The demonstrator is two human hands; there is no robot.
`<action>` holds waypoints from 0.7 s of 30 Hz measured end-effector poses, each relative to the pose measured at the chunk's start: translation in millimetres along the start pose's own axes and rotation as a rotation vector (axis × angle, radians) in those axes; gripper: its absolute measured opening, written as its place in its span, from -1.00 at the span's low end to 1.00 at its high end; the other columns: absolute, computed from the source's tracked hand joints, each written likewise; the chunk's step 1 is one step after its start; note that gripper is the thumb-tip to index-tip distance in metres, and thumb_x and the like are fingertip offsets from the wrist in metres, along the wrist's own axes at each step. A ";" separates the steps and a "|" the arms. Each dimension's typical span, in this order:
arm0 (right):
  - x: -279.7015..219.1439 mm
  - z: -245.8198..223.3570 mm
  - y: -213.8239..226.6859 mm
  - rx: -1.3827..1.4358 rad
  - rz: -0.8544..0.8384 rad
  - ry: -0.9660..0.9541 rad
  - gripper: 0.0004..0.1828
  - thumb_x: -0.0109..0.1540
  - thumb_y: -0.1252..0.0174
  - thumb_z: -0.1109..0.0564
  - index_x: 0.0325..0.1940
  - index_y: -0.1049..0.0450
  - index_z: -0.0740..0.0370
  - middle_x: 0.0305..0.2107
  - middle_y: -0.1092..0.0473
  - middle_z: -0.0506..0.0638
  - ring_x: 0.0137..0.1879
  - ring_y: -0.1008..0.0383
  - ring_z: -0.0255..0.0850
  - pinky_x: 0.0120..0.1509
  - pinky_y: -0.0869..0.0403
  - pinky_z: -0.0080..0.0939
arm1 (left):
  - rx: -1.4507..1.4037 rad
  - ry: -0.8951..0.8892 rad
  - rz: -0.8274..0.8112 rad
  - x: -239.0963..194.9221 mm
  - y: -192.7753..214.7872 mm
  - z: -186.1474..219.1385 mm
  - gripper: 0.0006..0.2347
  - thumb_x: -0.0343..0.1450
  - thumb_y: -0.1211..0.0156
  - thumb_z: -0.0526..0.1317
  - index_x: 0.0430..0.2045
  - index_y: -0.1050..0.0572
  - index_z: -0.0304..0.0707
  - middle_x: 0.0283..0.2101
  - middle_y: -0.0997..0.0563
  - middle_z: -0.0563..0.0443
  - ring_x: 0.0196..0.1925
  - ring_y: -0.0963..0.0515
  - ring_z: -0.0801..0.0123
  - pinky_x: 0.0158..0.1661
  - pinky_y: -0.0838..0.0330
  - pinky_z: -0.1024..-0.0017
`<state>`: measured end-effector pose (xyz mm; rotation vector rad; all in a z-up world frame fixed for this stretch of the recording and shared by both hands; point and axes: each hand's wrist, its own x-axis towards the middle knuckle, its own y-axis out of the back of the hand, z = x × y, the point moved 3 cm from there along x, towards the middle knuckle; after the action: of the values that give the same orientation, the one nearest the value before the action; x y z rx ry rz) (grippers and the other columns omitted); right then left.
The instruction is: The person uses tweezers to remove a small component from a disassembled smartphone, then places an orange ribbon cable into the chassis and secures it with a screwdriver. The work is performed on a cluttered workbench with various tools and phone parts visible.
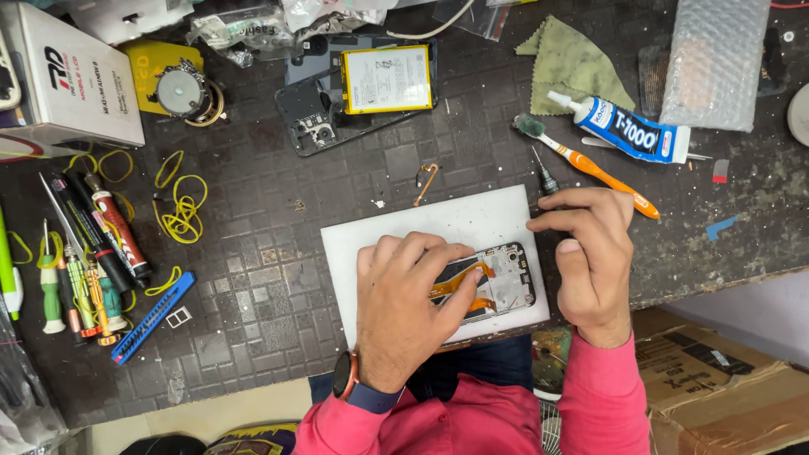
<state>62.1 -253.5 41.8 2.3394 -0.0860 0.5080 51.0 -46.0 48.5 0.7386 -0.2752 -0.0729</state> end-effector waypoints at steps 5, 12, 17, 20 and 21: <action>-3.1 1.6 1.2 -0.031 0.029 0.024 -0.65 0.34 0.11 0.03 -0.17 -0.56 0.25 -0.05 -0.47 0.09 0.04 -0.31 -0.05 0.30 -0.21 -0.07 | 0.008 0.032 -0.009 1.4 0.1 1.9 -0.85 0.31 -0.38 -0.15 -0.29 -0.65 -0.03 -0.24 -0.56 0.20 -0.13 -0.47 0.30 -0.07 -0.21 0.28; -15.3 0.8 4.4 -0.061 0.133 0.111 -0.45 0.49 0.15 -0.23 -0.19 -0.54 0.22 -0.11 -0.46 0.07 0.04 -0.33 -0.06 0.29 -0.24 -0.09 | -0.038 0.000 -0.022 0.9 3.1 0.7 -0.82 0.33 -0.37 -0.12 -0.25 -0.65 -0.06 -0.23 -0.56 0.18 -0.13 -0.45 0.29 -0.06 -0.21 0.28; -17.4 3.2 5.4 -0.046 0.156 0.103 -0.40 0.52 0.21 -0.26 -0.21 -0.52 0.22 -0.14 -0.45 0.05 0.02 -0.35 -0.08 0.28 -0.24 -0.10 | -0.039 0.008 -0.049 -1.6 2.0 -2.7 -0.88 0.41 -0.26 -0.22 -0.23 -0.65 -0.05 -0.20 -0.57 0.18 -0.11 -0.46 0.29 -0.04 -0.21 0.29; -16.9 3.4 5.2 -0.039 0.156 0.085 -0.38 0.53 0.22 -0.28 -0.21 -0.52 0.22 -0.20 -0.46 0.04 0.01 -0.34 -0.09 0.26 -0.24 -0.11 | -0.039 -0.004 -0.045 -1.6 1.6 -3.5 -0.86 0.37 -0.28 -0.21 -0.24 -0.64 -0.06 -0.19 -0.56 0.15 -0.11 -0.45 0.26 -0.05 -0.20 0.27; -16.9 3.3 5.4 -0.034 0.161 0.083 -0.37 0.54 0.22 -0.28 -0.21 -0.52 0.22 -0.20 -0.46 0.04 0.00 -0.34 -0.09 0.26 -0.24 -0.12 | -0.037 -0.007 -0.044 -1.7 1.4 -3.4 -0.85 0.36 -0.29 -0.21 -0.24 -0.64 -0.07 -0.19 -0.55 0.14 -0.12 -0.45 0.26 -0.05 -0.20 0.27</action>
<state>46.6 -261.0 36.7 2.2864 -0.2431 0.6771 50.3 -42.5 46.7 0.7077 -0.2636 -0.1225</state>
